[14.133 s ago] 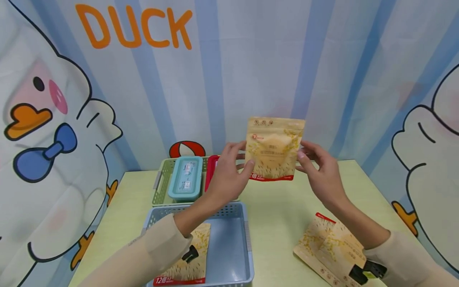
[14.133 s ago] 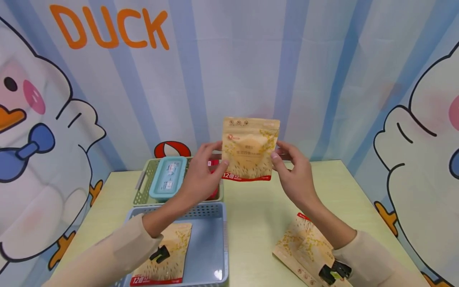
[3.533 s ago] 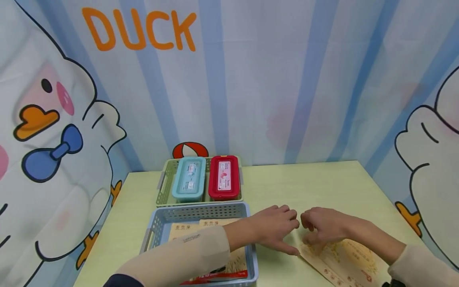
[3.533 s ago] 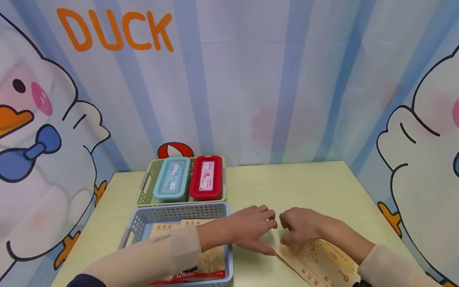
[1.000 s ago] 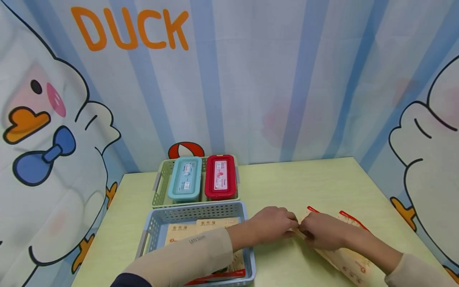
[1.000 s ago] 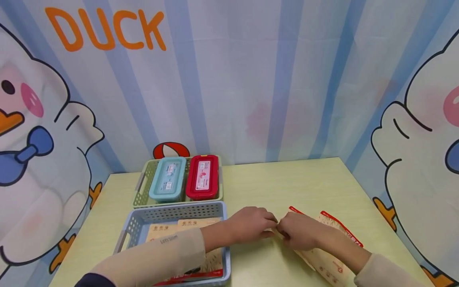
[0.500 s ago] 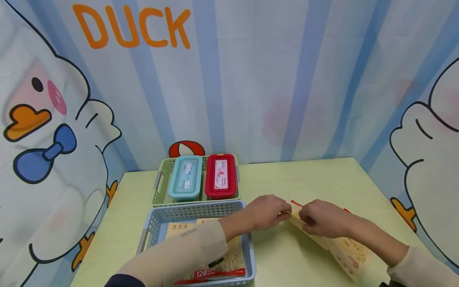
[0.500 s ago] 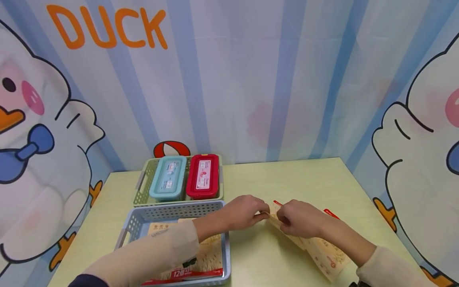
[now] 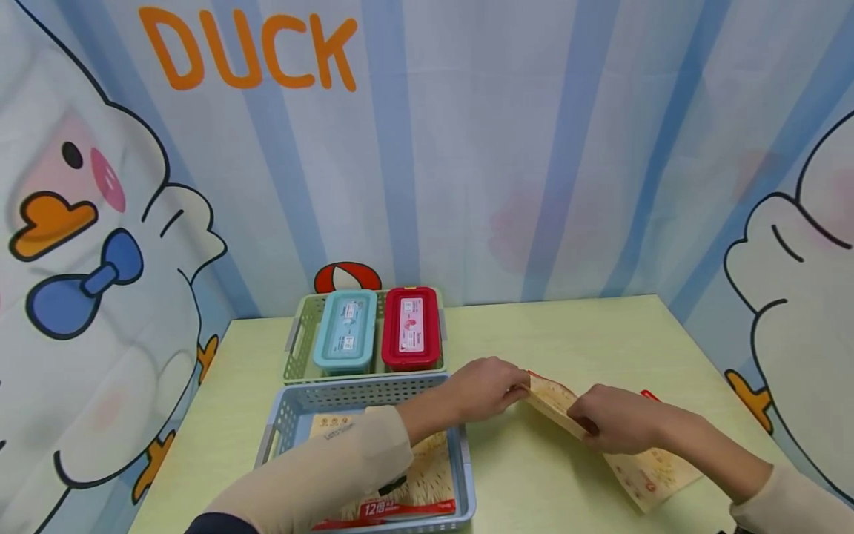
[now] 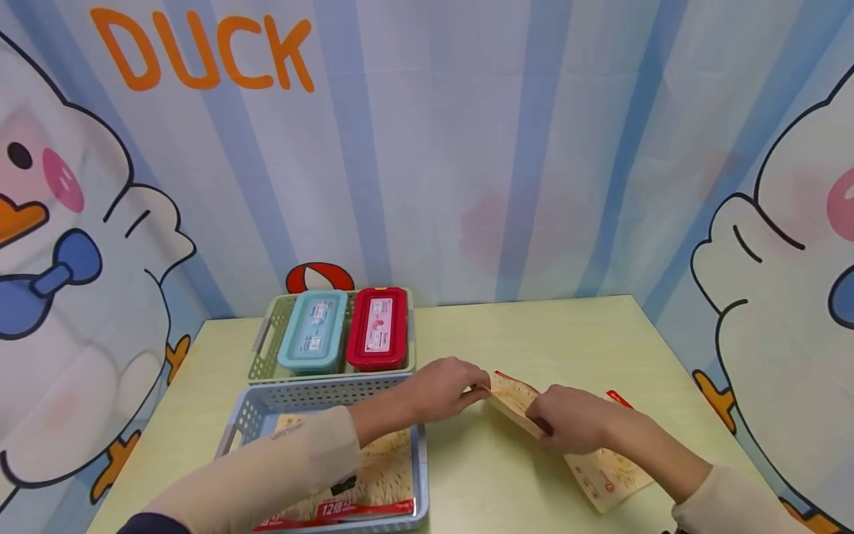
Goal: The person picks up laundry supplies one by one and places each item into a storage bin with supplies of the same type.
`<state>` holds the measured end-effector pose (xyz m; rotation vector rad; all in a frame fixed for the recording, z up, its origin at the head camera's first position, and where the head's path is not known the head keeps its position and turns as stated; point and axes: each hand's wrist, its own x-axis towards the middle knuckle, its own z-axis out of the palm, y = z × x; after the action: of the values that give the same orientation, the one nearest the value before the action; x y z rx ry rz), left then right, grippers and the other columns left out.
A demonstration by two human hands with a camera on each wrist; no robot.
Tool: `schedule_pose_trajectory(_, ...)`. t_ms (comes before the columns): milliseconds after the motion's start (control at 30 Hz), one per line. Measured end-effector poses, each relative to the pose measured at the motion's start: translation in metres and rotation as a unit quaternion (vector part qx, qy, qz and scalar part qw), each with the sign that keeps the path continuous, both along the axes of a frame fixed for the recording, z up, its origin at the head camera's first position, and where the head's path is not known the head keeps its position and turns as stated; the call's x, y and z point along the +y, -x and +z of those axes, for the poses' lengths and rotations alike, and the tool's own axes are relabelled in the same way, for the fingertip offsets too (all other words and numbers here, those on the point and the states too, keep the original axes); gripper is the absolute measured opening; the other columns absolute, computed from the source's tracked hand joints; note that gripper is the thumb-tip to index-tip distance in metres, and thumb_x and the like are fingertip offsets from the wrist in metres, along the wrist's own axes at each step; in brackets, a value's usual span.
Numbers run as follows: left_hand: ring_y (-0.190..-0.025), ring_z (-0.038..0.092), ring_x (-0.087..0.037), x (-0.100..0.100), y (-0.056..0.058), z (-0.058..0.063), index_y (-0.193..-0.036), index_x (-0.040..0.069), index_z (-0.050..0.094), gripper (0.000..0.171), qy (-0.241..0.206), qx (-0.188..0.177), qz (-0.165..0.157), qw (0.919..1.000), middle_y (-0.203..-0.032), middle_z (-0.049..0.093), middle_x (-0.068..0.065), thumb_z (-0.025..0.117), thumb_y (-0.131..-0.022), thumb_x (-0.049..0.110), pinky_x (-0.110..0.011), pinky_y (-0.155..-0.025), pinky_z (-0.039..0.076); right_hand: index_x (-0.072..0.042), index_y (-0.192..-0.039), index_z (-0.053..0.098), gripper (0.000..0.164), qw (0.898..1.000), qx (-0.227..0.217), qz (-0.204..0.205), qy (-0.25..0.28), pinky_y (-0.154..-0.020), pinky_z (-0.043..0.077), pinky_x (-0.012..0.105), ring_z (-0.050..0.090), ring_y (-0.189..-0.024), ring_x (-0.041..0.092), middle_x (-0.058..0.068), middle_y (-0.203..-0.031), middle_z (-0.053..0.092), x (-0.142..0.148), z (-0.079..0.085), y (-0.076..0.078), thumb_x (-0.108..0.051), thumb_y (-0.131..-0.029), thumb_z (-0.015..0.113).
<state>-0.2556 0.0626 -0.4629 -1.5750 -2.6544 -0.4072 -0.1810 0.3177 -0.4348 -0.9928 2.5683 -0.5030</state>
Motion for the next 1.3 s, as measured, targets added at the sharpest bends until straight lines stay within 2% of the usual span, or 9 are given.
schedule_pose_trajectory(233, -0.077, 0.057, -0.002, -0.007, 0.005, 0.008, -0.112, 0.016, 0.073, 0.013, -0.016, 0.000, 0.007, 0.9998, -0.100, 0.074, 0.008, 0.067, -0.107, 0.026, -0.013, -0.074, 0.049, -0.018, -0.077, 0.044, 0.035, 0.999, 0.003, -0.009, 0.045, -0.058, 0.024, 0.025, 0.020, -0.058, 0.001, -0.015, -0.067, 0.030, 0.003, 0.004, 0.004, 0.003, -0.099, 0.060)
schedule_pose_trajectory(367, -0.082, 0.062, -0.001, -0.012, 0.009, 0.015, -0.109, 0.016, 0.073, 0.011, -0.031, 0.008, 0.006, 0.9995, -0.101, 0.075, 0.007, 0.067, -0.107, 0.025, -0.013, -0.078, 0.051, -0.018, -0.079, 0.044, 0.034, 0.997, 0.048, -0.014, 0.066, -0.058, 0.026, 0.025, 0.022, -0.060, -0.001, -0.014, -0.068, 0.031, 0.004, 0.005, 0.005, 0.004, -0.101, 0.058)
schedule_pose_trajectory(500, -0.083, 0.064, 0.000, -0.016, 0.012, 0.019, -0.109, 0.016, 0.072, 0.010, -0.045, 0.000, 0.013, 0.9989, -0.099, 0.074, 0.008, 0.066, -0.107, 0.023, -0.014, -0.081, 0.053, -0.019, -0.083, 0.045, 0.033, 0.992, 0.102, -0.024, 0.064, -0.060, 0.030, 0.025, 0.027, -0.063, -0.001, -0.013, -0.071, 0.035, 0.003, 0.007, 0.007, 0.003, -0.102, 0.059)
schedule_pose_trajectory(600, -0.081, 0.063, 0.000, -0.018, 0.015, 0.020, -0.108, 0.015, 0.072, 0.009, -0.062, -0.011, 0.022, 0.9978, -0.096, 0.074, 0.006, 0.066, -0.107, 0.021, -0.015, -0.081, 0.053, -0.019, -0.086, 0.046, 0.030, 0.991, 0.108, -0.043, 0.064, -0.059, 0.032, 0.025, 0.029, -0.062, -0.001, -0.011, -0.070, 0.034, 0.002, 0.009, 0.009, 0.002, -0.104, 0.057)
schedule_pose_trajectory(767, -0.078, 0.060, -0.002, -0.019, 0.017, 0.022, -0.108, 0.013, 0.071, 0.009, -0.081, -0.016, 0.039, 0.9959, -0.095, 0.074, 0.005, 0.066, -0.107, 0.021, -0.014, -0.078, 0.053, -0.015, -0.089, 0.046, 0.025, 0.989, 0.103, -0.070, 0.080, -0.056, 0.037, 0.025, 0.041, -0.057, -0.001, -0.010, -0.068, 0.040, 0.002, 0.011, 0.012, 0.000, -0.109, 0.052)
schedule_pose_trajectory(933, -0.070, 0.056, -0.005, -0.019, 0.015, 0.021, -0.108, 0.014, 0.066, 0.009, -0.085, -0.020, 0.056, 0.9946, -0.082, 0.067, 0.006, 0.062, -0.109, 0.022, -0.015, -0.070, 0.048, -0.011, -0.096, 0.051, 0.016, 0.981, 0.112, -0.116, 0.103, -0.055, 0.043, 0.026, 0.061, -0.066, 0.000, -0.011, -0.073, 0.053, 0.002, 0.010, 0.013, -0.003, -0.110, 0.053)
schedule_pose_trajectory(1033, -0.064, 0.052, -0.007, -0.019, 0.014, 0.017, -0.111, 0.014, 0.061, 0.009, -0.079, -0.020, 0.066, 0.9945, -0.075, 0.060, 0.006, 0.060, -0.110, 0.022, -0.017, -0.063, 0.043, -0.009, -0.103, 0.053, 0.008, 0.976, 0.113, -0.148, 0.113, -0.054, 0.044, 0.027, 0.064, -0.069, 0.002, -0.009, -0.078, 0.061, 0.003, 0.008, 0.013, -0.007, -0.110, 0.056)
schedule_pose_trajectory(1167, -0.066, 0.054, -0.006, -0.019, 0.012, 0.014, -0.120, 0.013, 0.056, 0.015, -0.077, -0.035, 0.084, 0.9929, -0.087, 0.069, 0.002, 0.060, -0.110, 0.023, -0.016, -0.058, 0.042, -0.008, -0.106, 0.057, 0.004, 0.969, 0.109, -0.182, 0.124, -0.053, 0.046, 0.028, 0.064, -0.067, 0.004, 0.000, -0.085, 0.070, 0.003, 0.005, 0.014, -0.009, -0.109, 0.059)
schedule_pose_trajectory(1300, -0.069, 0.061, -0.005, -0.019, 0.012, 0.012, -0.125, 0.012, 0.055, 0.023, -0.087, -0.088, 0.112, 0.9860, -0.107, 0.077, -0.004, 0.063, -0.109, 0.025, -0.016, -0.057, 0.046, -0.007, -0.106, 0.060, 0.002, 0.965, 0.094, -0.205, 0.131, -0.056, 0.051, 0.029, 0.069, -0.073, 0.008, 0.005, -0.091, 0.073, 0.005, 0.003, 0.015, -0.008, -0.108, 0.060)
